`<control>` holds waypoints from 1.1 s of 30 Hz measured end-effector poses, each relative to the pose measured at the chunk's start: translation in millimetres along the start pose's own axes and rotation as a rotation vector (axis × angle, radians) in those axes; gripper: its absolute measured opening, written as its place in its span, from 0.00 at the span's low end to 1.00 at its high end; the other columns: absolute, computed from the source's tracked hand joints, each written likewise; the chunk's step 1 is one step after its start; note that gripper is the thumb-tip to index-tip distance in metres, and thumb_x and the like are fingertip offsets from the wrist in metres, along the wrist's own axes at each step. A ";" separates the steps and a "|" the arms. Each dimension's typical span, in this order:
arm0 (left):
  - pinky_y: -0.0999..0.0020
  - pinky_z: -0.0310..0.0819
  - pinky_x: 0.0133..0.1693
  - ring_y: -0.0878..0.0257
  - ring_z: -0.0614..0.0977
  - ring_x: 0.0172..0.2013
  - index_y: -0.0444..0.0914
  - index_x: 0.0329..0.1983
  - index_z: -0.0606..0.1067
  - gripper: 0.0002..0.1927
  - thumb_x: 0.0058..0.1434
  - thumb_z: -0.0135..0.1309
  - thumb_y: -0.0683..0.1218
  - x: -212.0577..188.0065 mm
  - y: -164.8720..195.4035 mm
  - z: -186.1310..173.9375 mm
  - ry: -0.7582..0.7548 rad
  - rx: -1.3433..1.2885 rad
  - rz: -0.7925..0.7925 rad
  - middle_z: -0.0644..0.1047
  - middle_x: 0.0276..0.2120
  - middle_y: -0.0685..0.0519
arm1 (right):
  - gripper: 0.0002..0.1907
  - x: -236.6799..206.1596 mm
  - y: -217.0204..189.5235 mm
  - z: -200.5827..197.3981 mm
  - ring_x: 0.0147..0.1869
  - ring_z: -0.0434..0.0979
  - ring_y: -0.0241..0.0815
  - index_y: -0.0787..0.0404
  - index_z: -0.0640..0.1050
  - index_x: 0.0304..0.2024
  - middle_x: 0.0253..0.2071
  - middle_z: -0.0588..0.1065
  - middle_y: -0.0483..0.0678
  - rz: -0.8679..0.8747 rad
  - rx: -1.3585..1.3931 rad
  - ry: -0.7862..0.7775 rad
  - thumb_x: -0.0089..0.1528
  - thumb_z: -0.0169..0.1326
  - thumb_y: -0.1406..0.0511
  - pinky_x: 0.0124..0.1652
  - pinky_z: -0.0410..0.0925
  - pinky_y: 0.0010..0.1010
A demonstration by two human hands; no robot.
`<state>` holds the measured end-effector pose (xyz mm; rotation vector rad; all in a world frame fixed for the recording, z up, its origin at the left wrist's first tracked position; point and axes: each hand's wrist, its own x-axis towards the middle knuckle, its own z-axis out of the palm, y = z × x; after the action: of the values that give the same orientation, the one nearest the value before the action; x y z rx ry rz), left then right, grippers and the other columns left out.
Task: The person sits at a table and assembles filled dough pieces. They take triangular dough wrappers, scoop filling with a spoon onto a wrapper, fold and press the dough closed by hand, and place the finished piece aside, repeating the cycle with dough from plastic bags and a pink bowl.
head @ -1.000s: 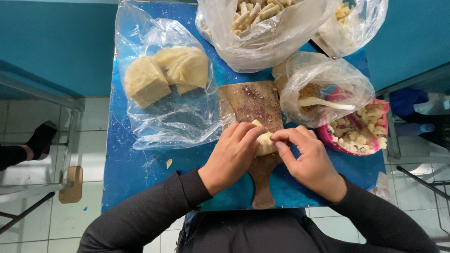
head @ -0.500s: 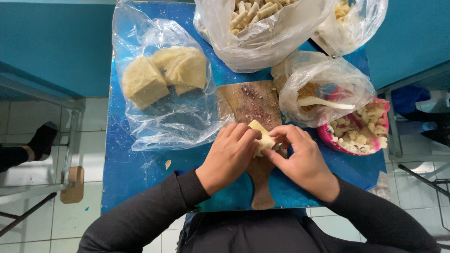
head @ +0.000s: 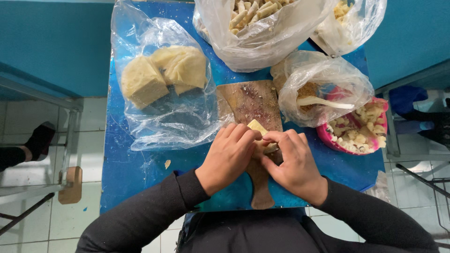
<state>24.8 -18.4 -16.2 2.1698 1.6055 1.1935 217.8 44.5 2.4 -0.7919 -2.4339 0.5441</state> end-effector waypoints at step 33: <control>0.56 0.70 0.44 0.49 0.74 0.41 0.38 0.39 0.74 0.06 0.58 0.55 0.39 4.0 -4.7 -2.2 -0.068 -0.032 -0.065 0.73 0.36 0.48 | 0.08 23.1 6.7 -5.1 0.46 0.72 0.49 0.57 0.79 0.41 0.40 0.76 0.44 -0.071 -0.086 -0.075 0.59 0.58 0.68 0.46 0.62 0.40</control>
<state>20.3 -13.7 -15.5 2.0978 1.6056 1.1074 207.6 65.2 11.0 -0.7279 -2.5583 0.4521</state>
